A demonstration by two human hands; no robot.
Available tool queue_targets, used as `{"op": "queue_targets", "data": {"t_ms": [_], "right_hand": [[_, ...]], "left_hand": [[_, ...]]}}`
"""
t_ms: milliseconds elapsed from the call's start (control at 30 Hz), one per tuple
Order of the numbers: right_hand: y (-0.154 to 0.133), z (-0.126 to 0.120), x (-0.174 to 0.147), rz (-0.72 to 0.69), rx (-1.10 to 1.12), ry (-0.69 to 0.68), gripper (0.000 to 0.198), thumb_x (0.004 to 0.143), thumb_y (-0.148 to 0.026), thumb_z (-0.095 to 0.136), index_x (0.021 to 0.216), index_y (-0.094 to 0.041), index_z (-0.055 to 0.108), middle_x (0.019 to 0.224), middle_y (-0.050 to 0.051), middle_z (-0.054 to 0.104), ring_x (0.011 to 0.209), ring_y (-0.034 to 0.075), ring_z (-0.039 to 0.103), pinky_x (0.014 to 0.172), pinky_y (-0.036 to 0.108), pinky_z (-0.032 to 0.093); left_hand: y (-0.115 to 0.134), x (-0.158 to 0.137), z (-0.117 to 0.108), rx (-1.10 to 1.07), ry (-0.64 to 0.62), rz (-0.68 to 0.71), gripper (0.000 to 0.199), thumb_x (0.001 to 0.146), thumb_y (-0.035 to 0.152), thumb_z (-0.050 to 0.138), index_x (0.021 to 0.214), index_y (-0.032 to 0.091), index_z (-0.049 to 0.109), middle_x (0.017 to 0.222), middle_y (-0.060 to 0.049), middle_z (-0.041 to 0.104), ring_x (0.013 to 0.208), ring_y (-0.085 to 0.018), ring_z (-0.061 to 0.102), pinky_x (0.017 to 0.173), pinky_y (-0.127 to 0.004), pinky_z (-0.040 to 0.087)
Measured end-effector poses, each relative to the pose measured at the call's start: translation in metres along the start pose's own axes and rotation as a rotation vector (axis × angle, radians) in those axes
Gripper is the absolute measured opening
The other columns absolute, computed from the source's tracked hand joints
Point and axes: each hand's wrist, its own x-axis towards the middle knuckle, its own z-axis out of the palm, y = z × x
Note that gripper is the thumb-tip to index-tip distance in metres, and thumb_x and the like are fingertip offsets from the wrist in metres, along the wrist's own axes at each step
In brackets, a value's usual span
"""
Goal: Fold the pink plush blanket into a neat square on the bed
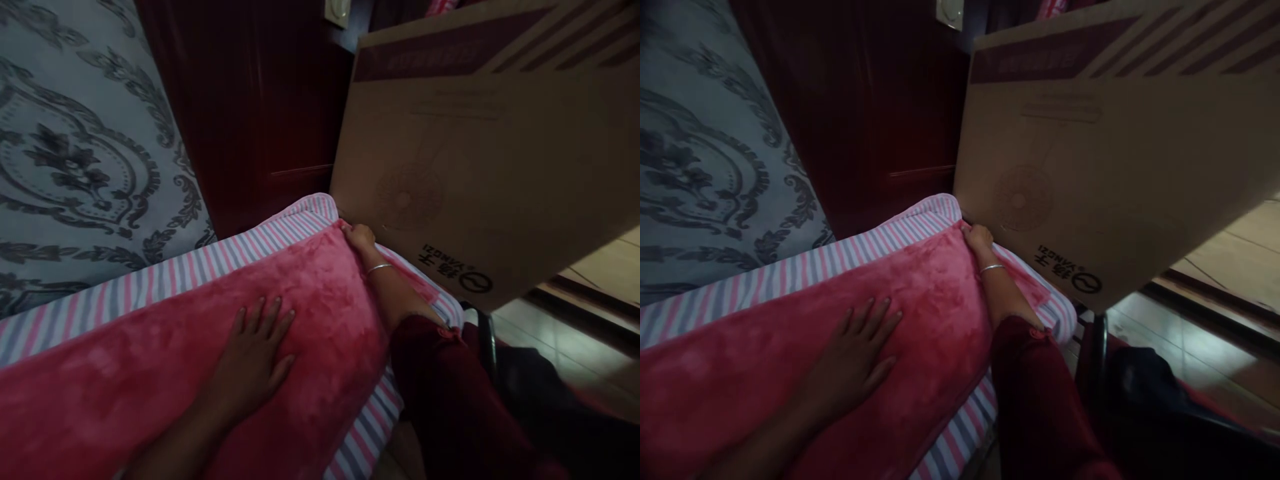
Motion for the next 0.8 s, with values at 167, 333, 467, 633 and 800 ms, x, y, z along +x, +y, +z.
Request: {"op": "queue_targets", "data": {"t_ms": [167, 333, 467, 633, 800], "right_hand": [[0.002, -0.001, 0.003, -0.038, 0.017, 0.031, 0.040, 0.108, -0.042, 0.044, 0.133, -0.017, 0.063, 0.132, 0.019, 0.068, 0.122, 0.028, 0.065, 0.097, 0.032, 0.048], [0.003, 0.012, 0.012, -0.086, 0.042, 0.007, 0.040, 0.108, -0.043, 0.044, 0.133, -0.017, 0.062, 0.132, 0.018, 0.068, 0.123, 0.028, 0.064, 0.099, 0.033, 0.047], [0.004, 0.014, 0.012, -0.102, 0.037, -0.018, 0.041, 0.108, -0.043, 0.044, 0.133, -0.016, 0.062, 0.131, 0.019, 0.068, 0.122, 0.029, 0.064, 0.098, 0.034, 0.047], [0.018, -0.005, -0.002, -0.095, 0.019, -0.057, 0.049, 0.106, -0.051, 0.043, 0.137, -0.018, 0.061, 0.131, 0.017, 0.069, 0.122, 0.030, 0.065, 0.096, 0.034, 0.049], [0.059, -0.032, -0.038, 0.011, -0.060, -0.130, 0.057, 0.108, -0.053, 0.033, 0.129, -0.015, 0.070, 0.130, 0.019, 0.070, 0.121, 0.030, 0.066, 0.092, 0.032, 0.050]], "left_hand": [[-0.004, 0.001, 0.007, 0.057, 0.089, 0.041, 0.063, 0.099, 0.048, 0.045, 0.157, 0.025, 0.046, 0.167, -0.013, 0.035, 0.151, -0.043, 0.034, 0.115, -0.066, 0.031], [-0.004, 0.000, 0.008, 0.074, 0.096, 0.053, 0.064, 0.099, 0.049, 0.044, 0.158, 0.025, 0.045, 0.168, -0.013, 0.033, 0.151, -0.044, 0.032, 0.113, -0.067, 0.032], [-0.004, 0.000, 0.007, 0.063, 0.097, 0.053, 0.064, 0.099, 0.049, 0.045, 0.158, 0.025, 0.044, 0.167, -0.014, 0.034, 0.151, -0.044, 0.032, 0.114, -0.067, 0.030], [-0.002, 0.001, 0.005, 0.051, 0.056, 0.033, 0.064, 0.097, 0.048, 0.049, 0.157, 0.026, 0.045, 0.168, -0.013, 0.033, 0.152, -0.043, 0.032, 0.116, -0.067, 0.029], [0.000, 0.004, 0.001, 0.026, 0.001, 0.006, 0.065, 0.098, 0.049, 0.049, 0.158, 0.025, 0.044, 0.168, -0.015, 0.032, 0.152, -0.044, 0.031, 0.117, -0.069, 0.027]]}}
